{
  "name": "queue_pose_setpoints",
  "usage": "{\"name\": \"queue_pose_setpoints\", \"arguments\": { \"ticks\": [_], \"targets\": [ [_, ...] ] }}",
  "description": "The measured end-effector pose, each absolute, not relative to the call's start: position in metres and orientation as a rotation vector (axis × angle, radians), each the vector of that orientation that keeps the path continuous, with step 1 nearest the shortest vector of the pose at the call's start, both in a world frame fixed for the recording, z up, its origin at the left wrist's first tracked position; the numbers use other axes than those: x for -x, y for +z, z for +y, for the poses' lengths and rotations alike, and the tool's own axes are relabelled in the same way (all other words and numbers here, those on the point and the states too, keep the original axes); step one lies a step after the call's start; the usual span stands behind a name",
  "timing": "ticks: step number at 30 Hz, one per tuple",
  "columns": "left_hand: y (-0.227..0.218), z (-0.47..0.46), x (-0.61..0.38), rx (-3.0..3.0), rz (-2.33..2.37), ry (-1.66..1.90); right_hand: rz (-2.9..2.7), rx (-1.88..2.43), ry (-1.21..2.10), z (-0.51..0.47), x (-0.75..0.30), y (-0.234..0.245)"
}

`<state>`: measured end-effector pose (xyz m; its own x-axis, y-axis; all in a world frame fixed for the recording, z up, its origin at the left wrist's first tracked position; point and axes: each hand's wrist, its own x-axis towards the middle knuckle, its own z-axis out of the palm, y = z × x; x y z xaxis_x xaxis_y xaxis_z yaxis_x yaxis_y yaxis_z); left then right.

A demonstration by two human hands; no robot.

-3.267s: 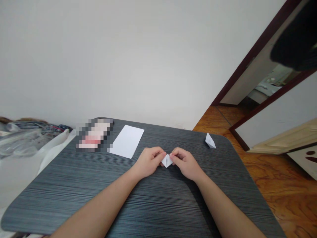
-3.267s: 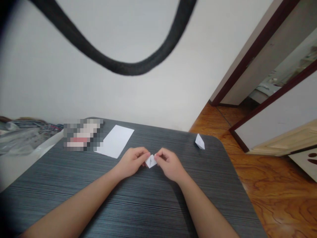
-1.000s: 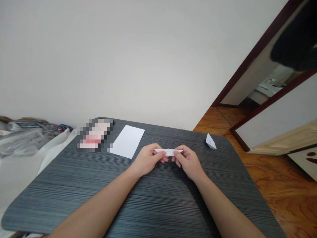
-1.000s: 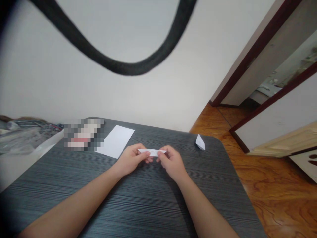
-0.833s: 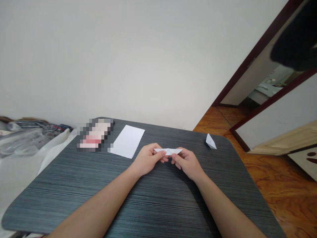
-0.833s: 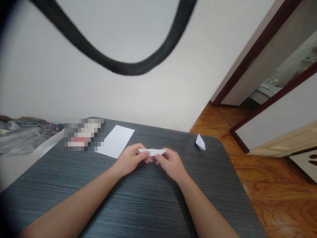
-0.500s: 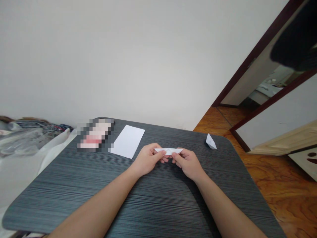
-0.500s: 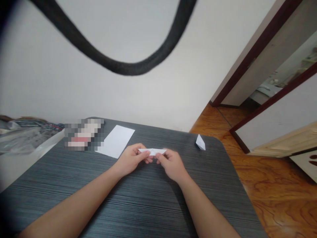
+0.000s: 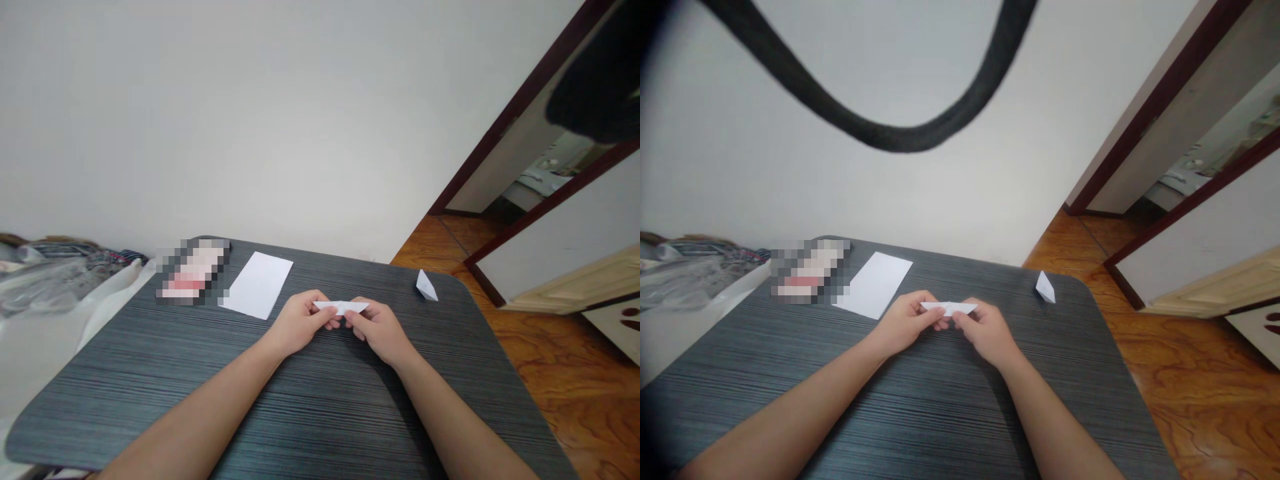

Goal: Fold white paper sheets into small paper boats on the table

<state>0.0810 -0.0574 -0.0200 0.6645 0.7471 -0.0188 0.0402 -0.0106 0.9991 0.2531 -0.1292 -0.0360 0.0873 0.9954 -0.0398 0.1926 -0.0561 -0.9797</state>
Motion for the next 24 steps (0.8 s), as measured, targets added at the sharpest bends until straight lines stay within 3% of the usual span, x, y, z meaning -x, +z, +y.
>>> {"name": "queue_pose_setpoints", "arguments": {
  "ticks": [12, 24],
  "targets": [
    [-0.018, -0.057, -0.078, -1.813, 0.768, 0.581, -1.582, 1.485, 0.746, -0.131, -0.255, -0.025],
    [-0.016, -0.057, -0.076, -1.953, 0.775, 0.418, -1.623, 1.501, 0.766, -0.13, -0.255, -0.024]
  ]
}}
